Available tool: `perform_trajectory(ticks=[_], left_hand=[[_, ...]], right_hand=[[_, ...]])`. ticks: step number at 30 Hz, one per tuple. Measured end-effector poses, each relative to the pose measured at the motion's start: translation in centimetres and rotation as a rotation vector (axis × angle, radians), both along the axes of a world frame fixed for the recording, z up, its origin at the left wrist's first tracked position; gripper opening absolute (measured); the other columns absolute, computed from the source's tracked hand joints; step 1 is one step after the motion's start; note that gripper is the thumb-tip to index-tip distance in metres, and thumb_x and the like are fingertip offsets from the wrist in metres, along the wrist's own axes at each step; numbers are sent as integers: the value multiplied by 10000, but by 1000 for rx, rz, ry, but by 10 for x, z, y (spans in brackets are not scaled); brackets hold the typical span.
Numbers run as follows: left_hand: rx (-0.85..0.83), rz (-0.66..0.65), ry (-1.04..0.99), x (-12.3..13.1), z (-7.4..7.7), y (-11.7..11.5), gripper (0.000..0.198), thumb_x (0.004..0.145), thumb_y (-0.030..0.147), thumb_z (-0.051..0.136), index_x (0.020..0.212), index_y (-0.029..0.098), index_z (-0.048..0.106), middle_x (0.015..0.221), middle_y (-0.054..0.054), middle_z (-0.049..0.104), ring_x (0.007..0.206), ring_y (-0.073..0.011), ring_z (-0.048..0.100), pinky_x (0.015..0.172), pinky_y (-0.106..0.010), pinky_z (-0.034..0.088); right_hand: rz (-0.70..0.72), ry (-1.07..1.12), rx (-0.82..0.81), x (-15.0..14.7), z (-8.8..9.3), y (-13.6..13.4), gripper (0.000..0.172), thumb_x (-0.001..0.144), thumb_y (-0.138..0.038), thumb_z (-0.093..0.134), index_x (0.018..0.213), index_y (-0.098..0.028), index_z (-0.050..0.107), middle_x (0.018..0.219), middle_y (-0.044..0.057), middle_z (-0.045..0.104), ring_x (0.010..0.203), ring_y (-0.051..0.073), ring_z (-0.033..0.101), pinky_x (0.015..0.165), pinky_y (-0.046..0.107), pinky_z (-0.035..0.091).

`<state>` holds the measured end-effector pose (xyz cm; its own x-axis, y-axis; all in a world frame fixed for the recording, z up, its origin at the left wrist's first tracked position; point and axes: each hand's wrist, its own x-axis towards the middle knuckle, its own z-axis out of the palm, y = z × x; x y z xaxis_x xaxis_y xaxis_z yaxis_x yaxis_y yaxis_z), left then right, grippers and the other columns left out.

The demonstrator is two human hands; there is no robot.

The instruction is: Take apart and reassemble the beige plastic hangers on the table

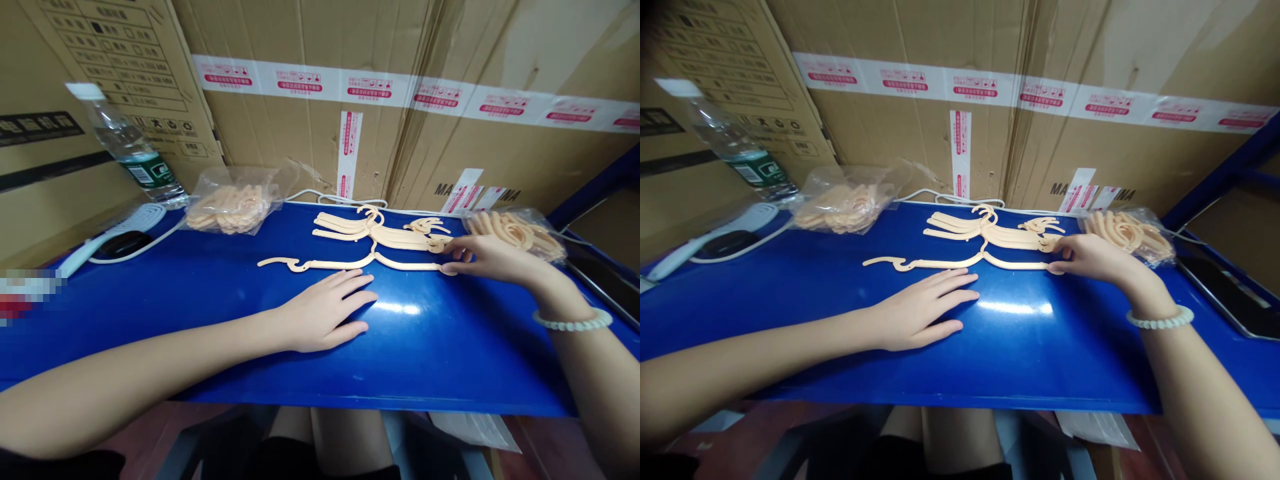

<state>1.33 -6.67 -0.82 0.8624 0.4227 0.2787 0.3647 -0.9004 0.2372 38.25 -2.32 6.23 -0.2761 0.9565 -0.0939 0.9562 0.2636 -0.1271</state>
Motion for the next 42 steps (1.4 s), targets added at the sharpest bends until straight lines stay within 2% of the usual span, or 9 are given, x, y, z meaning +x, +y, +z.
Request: perform_trajectory(ticks=[4,9,13,15,17,21,27,37,42], left_hand=[[10,-8,-4,0,-1,1,481,1013,438,484,1380,137,560,1537,-194,471,1470,-369,380,1195,-552,363],[31,-27,-28,0,-1,1,441,1012,406,493,1352,134,562,1507,-196,503,1451,-371,405,1185,-559,366],[24,-70,-125,1,2,0,227,1001,322,516,1070,136,625,1344,-165,629,1311,-306,545,1115,-470,444],[39,-93,-157,3,3,-2,164,999,256,499,928,148,600,1205,-138,680,1170,-261,613,1019,-409,495],[80,-109,-167,4,4,-3,163,1000,213,474,895,152,581,1074,-111,694,1018,-226,637,898,-364,517],[189,-113,-188,5,3,-4,208,1021,234,442,882,148,570,918,-82,666,813,-190,592,707,-312,471],[181,-58,-207,3,-3,-2,256,1038,202,404,821,172,537,827,-33,610,685,-149,515,644,-280,413],[169,-77,-220,3,0,-1,240,1012,142,427,799,180,530,769,-18,560,665,-150,500,616,-277,386],[44,-85,-233,3,3,-1,225,999,77,357,894,171,532,905,-54,591,808,-157,548,724,-258,447]], right_hand=[[-27,-47,173,-3,4,-1,420,895,-547,514,901,-191,736,779,93,738,633,232,643,576,338,450],[-53,-31,375,-10,6,-3,405,891,-489,478,868,-168,725,733,96,723,566,204,595,556,321,403],[-82,29,466,-17,9,-6,357,846,-446,494,824,-165,714,727,95,725,615,215,631,582,310,411],[-106,47,510,-19,10,-7,349,831,-438,499,819,-165,717,728,98,726,631,220,645,598,308,419],[-129,70,539,-21,10,-8,341,820,-434,505,809,-167,716,729,98,728,640,222,654,612,307,429],[-132,81,565,-21,8,-7,328,819,-428,512,791,-173,716,716,94,726,638,224,659,609,305,433],[-99,125,571,-19,1,-4,316,833,-430,526,810,-177,715,710,75,730,639,225,670,618,314,454],[-100,129,515,-22,-3,-5,325,874,-427,521,859,-166,715,786,100,751,714,260,694,669,348,489],[-108,161,484,-25,-4,-3,314,868,-419,526,869,-163,709,788,103,748,737,268,696,676,355,490]])
